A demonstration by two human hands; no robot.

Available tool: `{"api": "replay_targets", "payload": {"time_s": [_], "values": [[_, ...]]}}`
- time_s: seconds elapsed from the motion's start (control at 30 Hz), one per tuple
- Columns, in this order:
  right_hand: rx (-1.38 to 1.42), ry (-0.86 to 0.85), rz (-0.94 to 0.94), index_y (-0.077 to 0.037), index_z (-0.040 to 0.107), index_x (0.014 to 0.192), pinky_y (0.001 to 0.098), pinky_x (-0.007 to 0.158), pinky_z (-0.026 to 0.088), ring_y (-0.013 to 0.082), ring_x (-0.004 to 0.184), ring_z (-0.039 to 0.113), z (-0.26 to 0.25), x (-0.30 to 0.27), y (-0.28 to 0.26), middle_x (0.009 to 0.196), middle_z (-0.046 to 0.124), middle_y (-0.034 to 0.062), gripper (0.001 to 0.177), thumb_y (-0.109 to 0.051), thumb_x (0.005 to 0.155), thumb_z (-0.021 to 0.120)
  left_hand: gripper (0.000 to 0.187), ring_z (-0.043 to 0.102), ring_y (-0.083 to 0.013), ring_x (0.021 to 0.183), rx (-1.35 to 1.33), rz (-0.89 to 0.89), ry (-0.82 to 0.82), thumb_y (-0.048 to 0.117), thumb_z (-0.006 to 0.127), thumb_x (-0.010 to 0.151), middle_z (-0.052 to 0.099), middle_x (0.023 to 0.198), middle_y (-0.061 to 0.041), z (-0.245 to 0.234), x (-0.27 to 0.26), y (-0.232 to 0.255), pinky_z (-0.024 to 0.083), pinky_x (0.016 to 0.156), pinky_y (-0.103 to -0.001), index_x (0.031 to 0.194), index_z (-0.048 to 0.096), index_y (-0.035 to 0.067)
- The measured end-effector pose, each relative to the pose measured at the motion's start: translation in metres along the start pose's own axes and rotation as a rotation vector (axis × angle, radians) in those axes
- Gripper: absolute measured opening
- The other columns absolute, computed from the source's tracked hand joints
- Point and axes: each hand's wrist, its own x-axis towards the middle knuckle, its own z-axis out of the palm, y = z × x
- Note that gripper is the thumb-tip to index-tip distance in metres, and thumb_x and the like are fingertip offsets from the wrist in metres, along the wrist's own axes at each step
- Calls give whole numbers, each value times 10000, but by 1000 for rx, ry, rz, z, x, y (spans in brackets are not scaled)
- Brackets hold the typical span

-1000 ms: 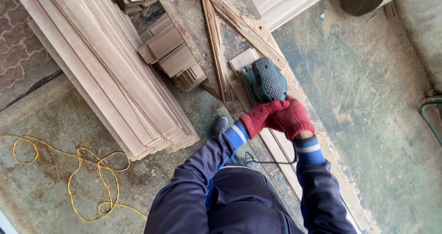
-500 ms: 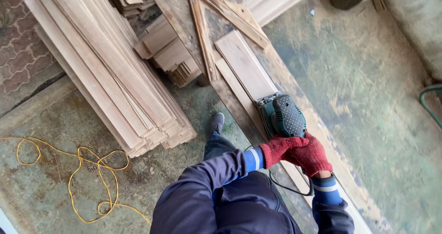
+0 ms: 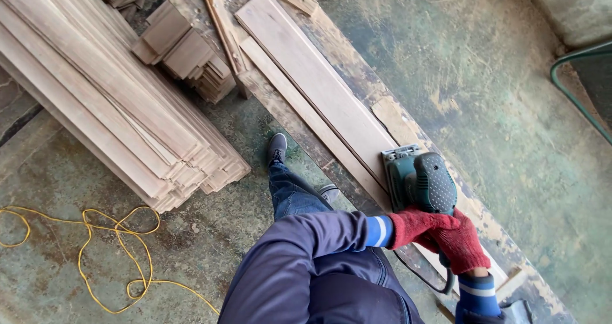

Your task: Sanding wooden planks using an orbital sander and a manual sanding block.

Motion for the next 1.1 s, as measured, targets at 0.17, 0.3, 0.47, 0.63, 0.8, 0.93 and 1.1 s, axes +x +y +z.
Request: {"api": "replay_targets", "payload": {"time_s": [0.17, 0.3, 0.47, 0.63, 0.8, 0.93, 1.1], "values": [[180, 14, 85, 57, 644, 996, 387, 322, 325, 266, 399, 463, -17, 0, 50, 616, 594, 210, 170, -48, 881, 714, 748, 709, -307, 847, 98, -79, -73, 444, 834, 714, 708, 1096, -199, 26, 4, -9, 626, 714, -372, 1262, 656, -32], [73, -5, 76, 99, 690, 1017, 387, 370, 401, 277, 452, 542, -20, 1, 45, 676, 672, 236, 215, -33, 856, 743, 836, 706, -310, 915, 116, -91, -113, 446, 814, 724, 687, 1167, -221, 22, 6, -11, 624, 770, -364, 1354, 591, -56], [79, -43, 61, 92, 704, 1068, 371, 474, 445, 257, 586, 586, 1, 12, 15, 767, 710, 220, 247, -66, 880, 729, 648, 706, -219, 925, 10, -70, -133, 409, 829, 807, 717, 1113, -127, -10, 8, -7, 621, 766, -302, 1286, 655, 8], [-30, -67, -33, -12, 706, 1169, 373, 601, 449, 234, 696, 599, 27, 26, -50, 874, 742, 159, 372, -146, 824, 749, 480, 713, -184, 863, -64, -10, -59, 361, 827, 828, 739, 1005, -64, -44, -11, 36, 624, 745, -310, 1183, 703, 64], [-230, -4, 13, 43, 719, 1133, 503, 971, 545, 475, 1062, 705, 70, 25, -187, 946, 741, 316, 420, -331, 950, 670, 490, 763, -323, 930, -165, -6, -5, 394, 913, 869, 770, 1065, -113, -108, -9, 95, 616, 855, -559, 1234, 715, 134], [-406, 56, 57, -83, 749, 1122, 463, 911, 573, 388, 1056, 732, 112, 39, -269, 959, 783, 186, 349, -324, 912, 612, 687, 749, -438, 804, -258, 76, 266, 296, 1010, 717, 759, 1003, -202, -147, -13, 145, 647, 682, -618, 1225, 650, 8], [-393, -40, -173, -117, 720, 1083, 536, 906, 576, 435, 1036, 719, 141, 84, -300, 927, 765, 184, 333, -333, 841, 644, 876, 719, -502, 801, -284, 227, 448, 316, 1057, 614, 711, 1101, -242, -165, -67, 222, 644, 598, -631, 1272, 607, -46]]}}
